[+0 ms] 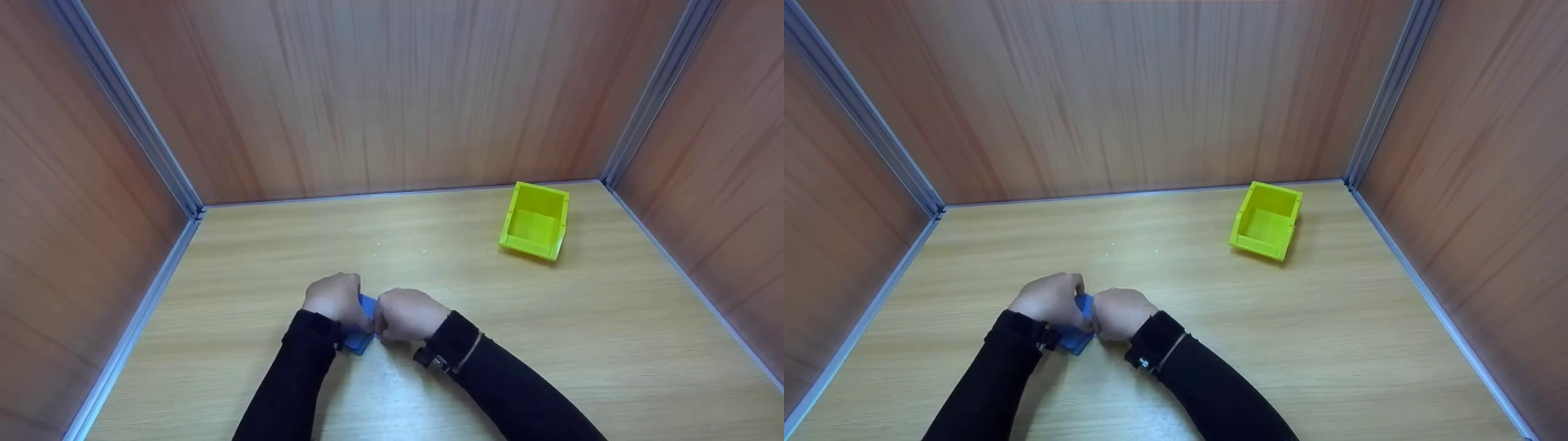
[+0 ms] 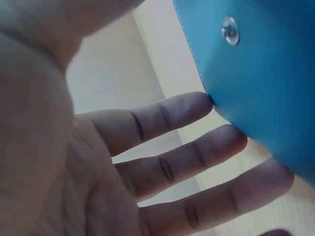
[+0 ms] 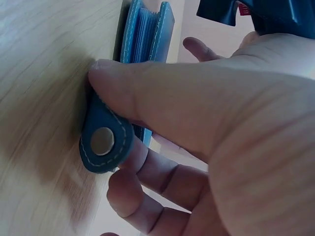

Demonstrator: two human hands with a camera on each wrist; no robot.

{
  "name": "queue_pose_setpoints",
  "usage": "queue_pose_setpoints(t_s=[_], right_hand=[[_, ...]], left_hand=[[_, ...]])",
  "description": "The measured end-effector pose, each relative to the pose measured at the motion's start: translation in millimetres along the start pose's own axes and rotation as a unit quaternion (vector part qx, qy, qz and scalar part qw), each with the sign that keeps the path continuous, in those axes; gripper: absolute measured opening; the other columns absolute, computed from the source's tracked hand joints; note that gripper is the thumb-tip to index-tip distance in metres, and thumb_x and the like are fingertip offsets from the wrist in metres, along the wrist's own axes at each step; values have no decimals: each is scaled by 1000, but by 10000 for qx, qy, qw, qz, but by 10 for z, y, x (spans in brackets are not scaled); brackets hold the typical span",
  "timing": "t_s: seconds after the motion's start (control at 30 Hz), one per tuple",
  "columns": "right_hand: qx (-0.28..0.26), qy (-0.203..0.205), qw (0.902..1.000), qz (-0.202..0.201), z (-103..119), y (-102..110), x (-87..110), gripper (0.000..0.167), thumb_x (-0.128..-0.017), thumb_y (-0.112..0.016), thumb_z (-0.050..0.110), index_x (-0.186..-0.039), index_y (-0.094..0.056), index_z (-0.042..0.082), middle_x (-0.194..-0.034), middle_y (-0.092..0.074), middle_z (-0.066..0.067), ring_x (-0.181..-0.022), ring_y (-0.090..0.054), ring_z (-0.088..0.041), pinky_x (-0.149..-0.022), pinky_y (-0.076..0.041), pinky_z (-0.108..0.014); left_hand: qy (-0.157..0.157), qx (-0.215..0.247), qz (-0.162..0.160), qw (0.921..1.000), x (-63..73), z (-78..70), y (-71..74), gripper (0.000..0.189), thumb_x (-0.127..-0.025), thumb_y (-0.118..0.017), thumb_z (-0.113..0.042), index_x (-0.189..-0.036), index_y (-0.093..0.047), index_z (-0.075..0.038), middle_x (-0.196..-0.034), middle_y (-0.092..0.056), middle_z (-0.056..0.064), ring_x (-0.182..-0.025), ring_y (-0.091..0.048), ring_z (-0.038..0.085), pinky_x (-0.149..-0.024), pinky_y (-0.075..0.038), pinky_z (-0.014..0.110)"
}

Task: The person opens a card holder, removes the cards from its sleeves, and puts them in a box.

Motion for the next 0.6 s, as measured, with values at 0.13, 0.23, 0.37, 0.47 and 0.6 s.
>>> queue_pose_setpoints(t_s=[0.13, 0.23, 0.37, 0.47, 0.6], right_hand=[[-1, -208, 9998, -62, -13, 16, -1, 13, -86, -92, 5, -87, -91, 18, -82, -84, 8, -71, -64, -4, -69, -57, -22], [43, -252, 9996, -83, -2, 1, 1, 16, -84, -91, 3, -83, -90, 19, -77, -81, 8, -66, -59, -4, -65, -55, -22], [188, -140, 9997, -97, 27, -29, -2, 17, -85, -91, 4, -77, -88, 18, -69, -74, 9, -60, -52, -4, -60, -50, -20], [172, -112, 9997, -129, 27, -24, -1, 17, -86, -91, 4, -77, -87, 17, -68, -72, 10, -58, -50, -3, -58, -48, -19], [121, -60, 9998, -149, 19, 2, 4, 14, -86, -91, 4, -83, -89, 17, -74, -79, 8, -60, -58, -4, -61, -53, -19]], left_hand=[[-68, -454, -102, 9989, 4, -70, -13, 70, -67, -103, -49, -113, -73, -7, -97, -71, 6, -84, -64, 22, -78, -64, 48], [-86, -643, -122, 9978, 18, -95, -51, 76, -69, -100, -54, -118, -72, -4, -103, -72, 10, -86, -65, 23, -80, -67, 52], [-90, -673, -137, 9976, 38, -101, -90, 78, -67, -99, -55, -117, -71, -3, -106, -73, 14, -87, -67, 25, -80, -68, 53], [-106, -589, -179, 9981, 34, -100, -83, 76, -65, -102, -50, -116, -72, -3, -105, -74, 13, -87, -67, 24, -80, -67, 53], [-111, -407, -134, 9990, 12, -85, -64, 69, -64, -105, -38, -114, -71, -4, -101, -71, 10, -85, -63, 24, -79, -66, 51]])
Point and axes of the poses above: each hand's wrist, its own x-axis away from the middle knuckle, its own y-axis out of the back of the hand, z = x × y, the point moved 6 cm from there along -x, towards the middle knuckle
